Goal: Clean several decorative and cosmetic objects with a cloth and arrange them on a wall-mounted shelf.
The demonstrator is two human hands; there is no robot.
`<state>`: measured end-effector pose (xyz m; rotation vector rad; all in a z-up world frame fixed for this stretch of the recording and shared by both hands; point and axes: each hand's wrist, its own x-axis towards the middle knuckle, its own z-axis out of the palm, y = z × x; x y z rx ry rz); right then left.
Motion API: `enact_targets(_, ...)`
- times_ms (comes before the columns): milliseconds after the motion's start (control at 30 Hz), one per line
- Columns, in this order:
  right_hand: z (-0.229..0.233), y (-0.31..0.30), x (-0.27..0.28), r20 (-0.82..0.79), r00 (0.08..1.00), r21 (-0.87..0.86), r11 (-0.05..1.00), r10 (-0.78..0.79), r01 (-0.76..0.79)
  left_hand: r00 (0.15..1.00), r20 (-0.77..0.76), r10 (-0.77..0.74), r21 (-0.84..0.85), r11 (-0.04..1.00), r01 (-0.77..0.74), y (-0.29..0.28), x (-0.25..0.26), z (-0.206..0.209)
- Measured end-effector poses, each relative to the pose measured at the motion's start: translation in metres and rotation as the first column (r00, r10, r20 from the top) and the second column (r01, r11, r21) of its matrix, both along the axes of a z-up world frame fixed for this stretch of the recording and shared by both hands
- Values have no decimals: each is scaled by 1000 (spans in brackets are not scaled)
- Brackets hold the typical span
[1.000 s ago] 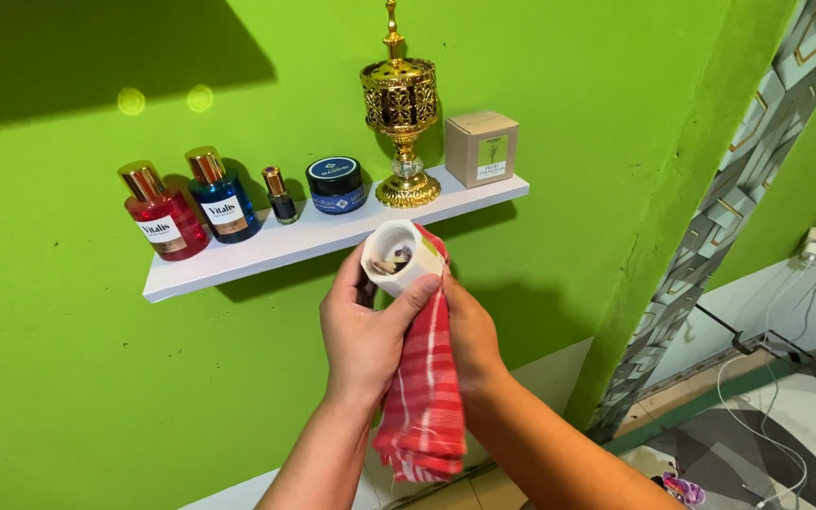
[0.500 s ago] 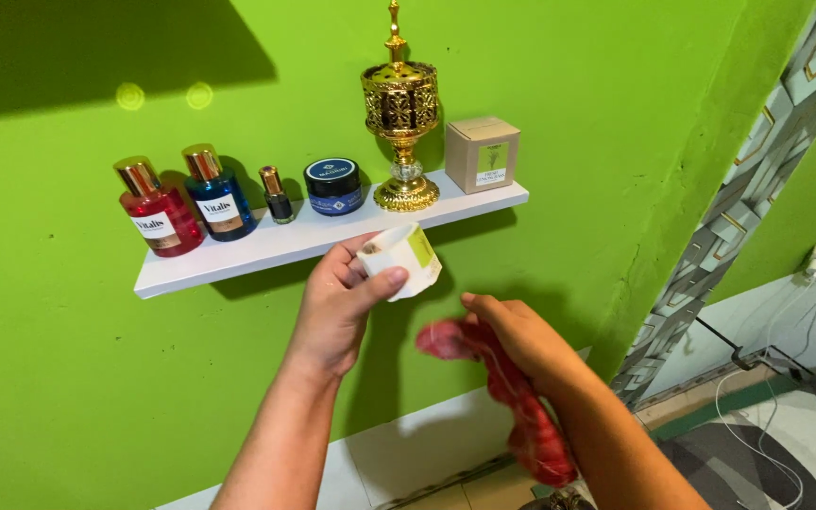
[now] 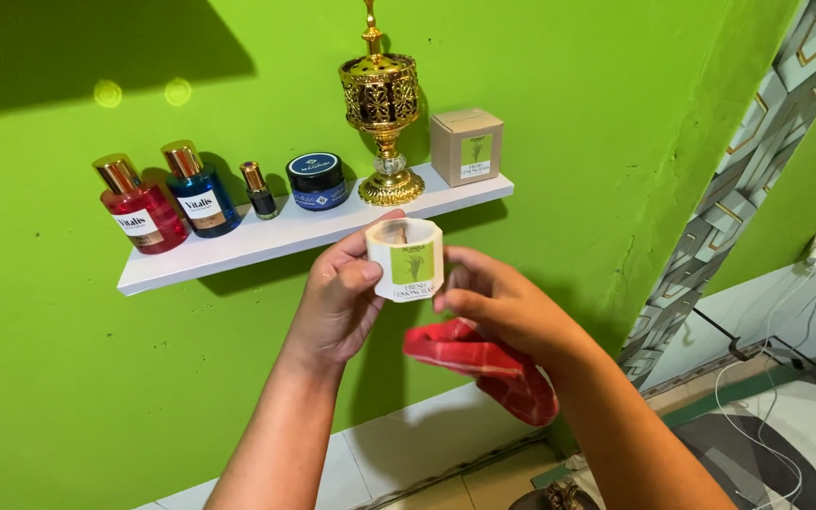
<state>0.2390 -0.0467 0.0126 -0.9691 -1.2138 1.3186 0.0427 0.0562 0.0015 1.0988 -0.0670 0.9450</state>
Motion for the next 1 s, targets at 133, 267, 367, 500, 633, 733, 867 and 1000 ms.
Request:
enact_targets(133,16,-7,-12,102,990,157,984,-102,86,999,-2,53,-18,998,-53,-14,10,1)
enact_targets(267,22,-15,-14,204,948,132,966,-245,222,994,11,107,-33,994,-107,-17,13,-11)
enact_targets(367,18,-16,-10,202,935,156,953,-290,262,975,-52,214,13,977,-214,-23,11,-10)
enact_targets(500,19,-21,-7,232,909,214,929,-347,300,882,-258,393,211,914,-346,-39,4,12)
enact_targets(633,16,-24,-3,296,870,257,910,-393,324,697,-427,577,437,806,-399,-49,5,30)
enact_targets(733,12,-22,1,361,828,252,900,-429,357,717,-455,527,365,846,-390,-48,10,32)
enact_targets(867,7,-15,17,374,821,235,900,-432,366,735,-449,508,367,855,-366,-37,22,30)
enact_targets(1000,3,-10,34,181,941,114,957,-285,268,786,-400,471,338,873,-351,-17,40,24)
